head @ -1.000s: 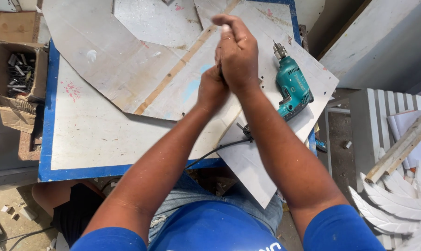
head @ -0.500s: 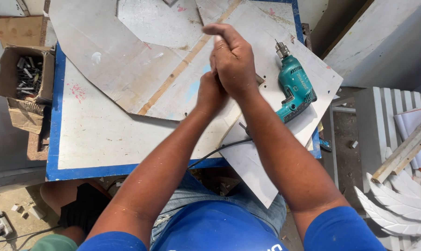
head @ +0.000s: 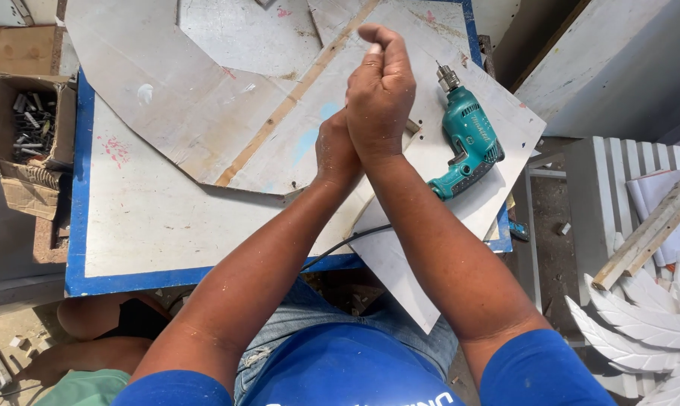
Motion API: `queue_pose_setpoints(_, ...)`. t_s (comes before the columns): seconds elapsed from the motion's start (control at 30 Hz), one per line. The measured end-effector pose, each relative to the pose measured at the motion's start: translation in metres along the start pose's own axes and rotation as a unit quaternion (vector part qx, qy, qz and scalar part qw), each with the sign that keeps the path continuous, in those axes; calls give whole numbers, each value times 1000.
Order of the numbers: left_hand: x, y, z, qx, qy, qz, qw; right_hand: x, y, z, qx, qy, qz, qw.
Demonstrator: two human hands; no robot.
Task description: The person aligns a small wooden strip between two white wooden panels on a workbench. They use a corded drill to drive a screw into the joint, then switch to a manual screwdriver to tighten the screw further.
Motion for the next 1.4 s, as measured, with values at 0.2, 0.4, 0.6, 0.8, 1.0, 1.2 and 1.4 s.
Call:
queue_pose_setpoints(0.2, -1, 5, -36, -93, 62, 280, 953, 10, 15, 22, 125, 43, 588, 798)
queue_pose_setpoints(0.4, 17, 7, 3, 2, -38, 73, 997, 13, -15, -9, 64, 51, 58, 995)
queue_pose_setpoints(0.6, 0, 7, -20, -49, -67, 83, 993, 7, -8, 6, 38, 96, 193, 976)
queue_pose_setpoints(0.8, 8, 14, -47, -130, 74, 363, 920, 6, 8, 24, 116, 39, 612, 781)
queue_pose_setpoints(1.0, 0, 1, -34, 165, -62, -8, 984, 0, -16, 11, -111, -2, -14, 994)
queue_pose_setpoints(1.2, -3, 2, -43, -99, -29, 206, 973, 4, 10, 19, 114, 46, 414, 902)
queue_pose_setpoints(1.4, -9, -6, -65, -84, 48, 228, 969, 5, 14, 10, 194, 49, 501, 842)
Point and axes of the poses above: each hand's wrist, its own x-axis towards the middle knuckle, its own y-axis out of the palm, z = x × y, the point moved 7 cm from there along x, towards the middle knuckle, and after that the axes turned 15 degrees about z, right-handed, at the moved point
